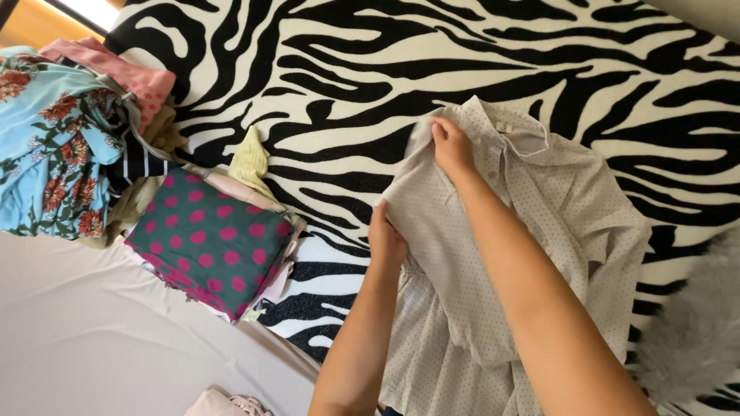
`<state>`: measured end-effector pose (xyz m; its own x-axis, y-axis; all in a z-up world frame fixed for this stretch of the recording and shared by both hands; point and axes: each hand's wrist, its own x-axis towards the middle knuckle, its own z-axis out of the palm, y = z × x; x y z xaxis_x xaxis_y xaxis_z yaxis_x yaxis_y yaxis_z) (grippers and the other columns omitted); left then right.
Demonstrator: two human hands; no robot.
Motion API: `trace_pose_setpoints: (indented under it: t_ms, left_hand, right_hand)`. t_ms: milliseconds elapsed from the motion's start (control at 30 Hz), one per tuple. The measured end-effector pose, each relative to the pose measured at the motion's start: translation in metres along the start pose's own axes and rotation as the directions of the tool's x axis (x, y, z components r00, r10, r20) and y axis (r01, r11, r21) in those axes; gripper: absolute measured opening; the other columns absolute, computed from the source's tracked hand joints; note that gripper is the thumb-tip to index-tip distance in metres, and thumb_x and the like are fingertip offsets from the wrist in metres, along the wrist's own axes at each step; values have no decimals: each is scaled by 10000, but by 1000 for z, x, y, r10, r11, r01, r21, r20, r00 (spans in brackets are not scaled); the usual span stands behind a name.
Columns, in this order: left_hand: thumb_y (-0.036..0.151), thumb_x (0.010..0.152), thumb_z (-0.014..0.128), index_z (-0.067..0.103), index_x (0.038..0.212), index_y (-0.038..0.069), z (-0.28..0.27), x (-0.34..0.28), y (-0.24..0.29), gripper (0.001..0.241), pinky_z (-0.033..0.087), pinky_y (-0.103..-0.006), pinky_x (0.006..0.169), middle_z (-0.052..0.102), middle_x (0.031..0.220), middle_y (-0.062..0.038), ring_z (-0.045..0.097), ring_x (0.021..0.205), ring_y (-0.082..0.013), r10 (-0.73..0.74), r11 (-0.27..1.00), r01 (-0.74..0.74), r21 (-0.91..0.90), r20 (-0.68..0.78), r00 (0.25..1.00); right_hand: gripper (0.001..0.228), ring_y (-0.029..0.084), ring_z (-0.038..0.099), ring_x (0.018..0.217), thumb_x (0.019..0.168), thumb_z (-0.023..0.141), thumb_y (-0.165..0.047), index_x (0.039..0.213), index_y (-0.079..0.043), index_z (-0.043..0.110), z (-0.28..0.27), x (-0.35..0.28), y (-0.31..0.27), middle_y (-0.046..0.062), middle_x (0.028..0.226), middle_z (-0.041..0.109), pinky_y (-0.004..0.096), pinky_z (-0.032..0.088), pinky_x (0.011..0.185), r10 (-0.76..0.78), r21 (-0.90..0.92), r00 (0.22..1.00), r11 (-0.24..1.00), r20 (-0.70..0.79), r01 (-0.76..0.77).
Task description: The person folds a light gray sweatshirt on a mattress, then places it on a stack of folded clothes. They then fold a white polka-dotted dress on a zebra-patterned bed and place it on the same stack.
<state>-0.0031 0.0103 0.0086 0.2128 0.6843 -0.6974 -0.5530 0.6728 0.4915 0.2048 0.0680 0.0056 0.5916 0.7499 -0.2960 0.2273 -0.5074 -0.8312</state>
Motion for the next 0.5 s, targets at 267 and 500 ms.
trace_pose_setpoints:
  t_ms: [267,500]
  left_hand:
    - [219,938,676,503,1365,-39,-20,-15,-12,528,487,-388,999,628,1299,-201,606,1144,-277,384,735,-316,600,16,923]
    - [69,910,623,509,1493,101,-9,-92,-41,595,266,-564,1284,311,1651,-319,266,1560,-509,483,-301,-635,711,688,542]
  right_hand:
    - [449,318,506,1340,1069,412,-181,1515,-214,457,-13,-127,-19,108,1676,306,547,432,1040,-443,-27,896,896,-11,443]
    - [349,436,346,1448,983,567,-166,1314,-106,657,-37,-200,85,236,1544,429,631,238,1181,-540,-460,842,742,21,487]
